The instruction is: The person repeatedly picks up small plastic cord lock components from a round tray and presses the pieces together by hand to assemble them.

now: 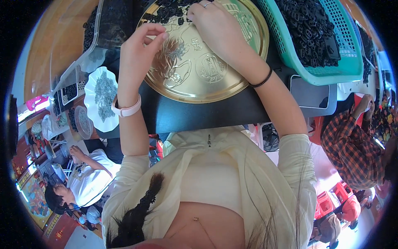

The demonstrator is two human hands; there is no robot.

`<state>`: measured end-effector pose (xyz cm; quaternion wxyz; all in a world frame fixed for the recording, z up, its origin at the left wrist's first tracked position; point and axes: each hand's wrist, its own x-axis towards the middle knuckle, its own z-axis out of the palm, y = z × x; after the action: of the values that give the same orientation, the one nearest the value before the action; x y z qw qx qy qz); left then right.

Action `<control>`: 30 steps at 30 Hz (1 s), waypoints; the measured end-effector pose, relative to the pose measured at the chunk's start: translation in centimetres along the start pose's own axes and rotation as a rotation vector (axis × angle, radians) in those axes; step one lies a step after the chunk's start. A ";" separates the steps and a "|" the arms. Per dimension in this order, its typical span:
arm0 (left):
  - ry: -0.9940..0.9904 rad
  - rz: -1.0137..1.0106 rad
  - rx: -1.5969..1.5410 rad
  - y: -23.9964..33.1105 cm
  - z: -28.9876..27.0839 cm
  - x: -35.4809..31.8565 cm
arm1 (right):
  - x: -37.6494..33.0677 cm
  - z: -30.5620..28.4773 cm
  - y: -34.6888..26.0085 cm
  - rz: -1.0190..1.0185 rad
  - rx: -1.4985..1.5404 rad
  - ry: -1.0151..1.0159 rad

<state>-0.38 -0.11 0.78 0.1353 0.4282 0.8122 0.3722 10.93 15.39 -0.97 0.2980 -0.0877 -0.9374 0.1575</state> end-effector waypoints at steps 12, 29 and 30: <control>0.052 0.002 -0.357 0.2 0.4 0.0 | -2.2 -0.6 -1.1 0.649 1.030 -0.106; 0.049 0.080 -0.508 1.0 1.1 -0.3 | -2.3 -0.9 -2.4 0.611 0.910 -0.025; 0.048 0.081 -0.509 1.1 1.1 -0.3 | -2.4 -0.7 -2.4 0.589 0.904 0.022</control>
<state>1.05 0.54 0.75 0.2042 0.4035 0.6777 0.5798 13.11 12.69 -0.81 0.2590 -0.2115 -0.7087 0.6212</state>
